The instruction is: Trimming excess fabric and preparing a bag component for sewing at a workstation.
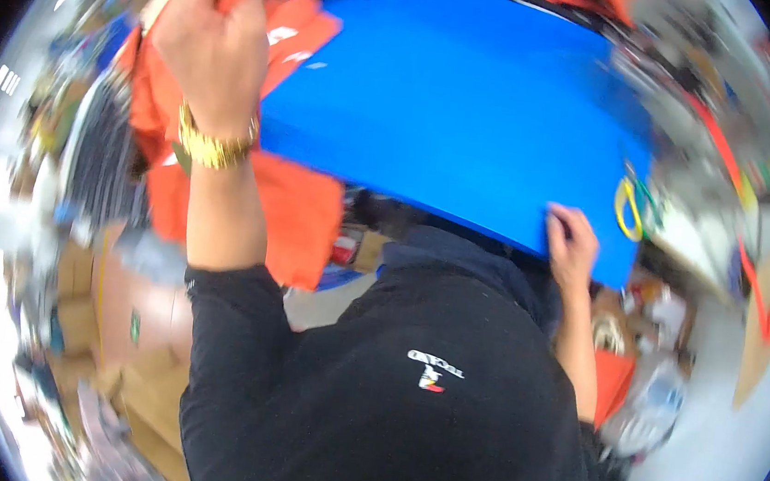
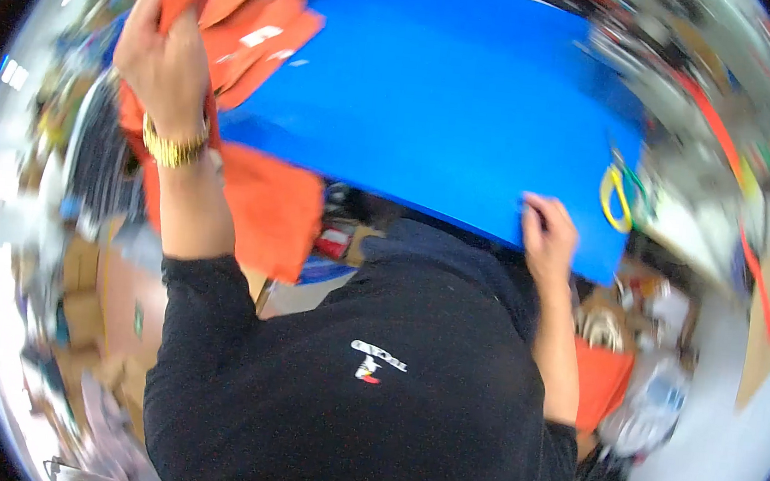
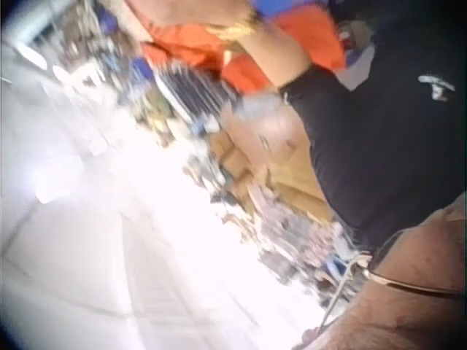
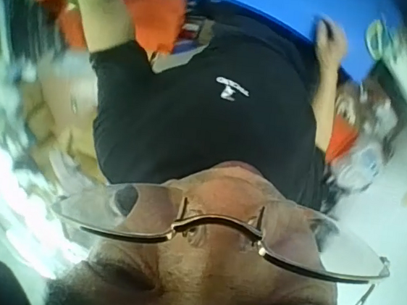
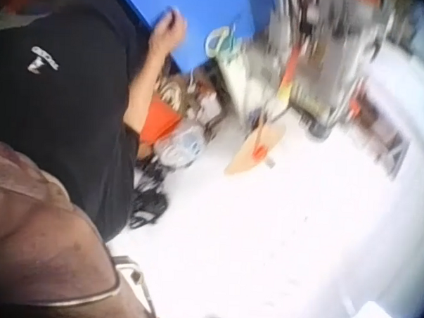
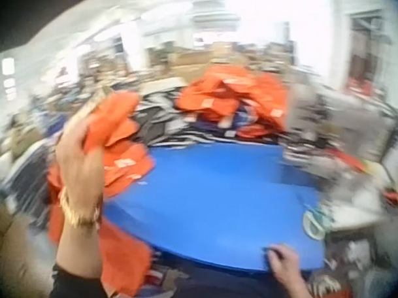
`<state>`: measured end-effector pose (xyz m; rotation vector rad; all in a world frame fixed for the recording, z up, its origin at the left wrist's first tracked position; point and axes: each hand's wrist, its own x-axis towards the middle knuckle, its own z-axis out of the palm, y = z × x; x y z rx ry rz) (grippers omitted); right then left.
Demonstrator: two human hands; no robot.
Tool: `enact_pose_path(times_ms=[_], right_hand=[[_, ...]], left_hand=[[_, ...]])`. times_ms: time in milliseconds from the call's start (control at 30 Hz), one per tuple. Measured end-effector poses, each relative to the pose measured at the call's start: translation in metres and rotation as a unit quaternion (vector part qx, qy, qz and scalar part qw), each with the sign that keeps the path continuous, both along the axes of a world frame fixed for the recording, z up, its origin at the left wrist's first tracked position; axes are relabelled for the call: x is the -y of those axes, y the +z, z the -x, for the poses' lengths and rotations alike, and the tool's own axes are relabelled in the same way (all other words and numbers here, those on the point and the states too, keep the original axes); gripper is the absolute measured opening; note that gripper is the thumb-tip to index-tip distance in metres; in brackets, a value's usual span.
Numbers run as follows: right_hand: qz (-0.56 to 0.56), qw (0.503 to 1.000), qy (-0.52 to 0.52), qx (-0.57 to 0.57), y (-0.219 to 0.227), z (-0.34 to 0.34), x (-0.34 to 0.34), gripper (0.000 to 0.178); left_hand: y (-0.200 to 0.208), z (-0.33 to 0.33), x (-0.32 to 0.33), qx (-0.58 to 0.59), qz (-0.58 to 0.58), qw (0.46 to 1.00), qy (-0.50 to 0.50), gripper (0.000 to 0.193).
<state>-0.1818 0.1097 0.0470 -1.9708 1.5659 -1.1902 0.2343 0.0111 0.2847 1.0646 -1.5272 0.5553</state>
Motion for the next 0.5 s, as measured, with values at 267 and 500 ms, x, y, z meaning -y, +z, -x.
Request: enact_pose_path(times_ms=[267, 500], right_hand=[[0.082, 0.987, -0.135, -0.022, 0.019, 0.036, -0.002, 0.021], [0.034, 0.949, -0.215, -0.228, 0.011, 0.121, 0.013, 0.027]], left_hand=[[-0.214, 0.182, -0.062, 0.017, -0.376, 0.862, -0.339, 0.026], [-0.221, 0.191, -0.086, 0.122, -0.481, 0.780, -0.382, 0.041]])
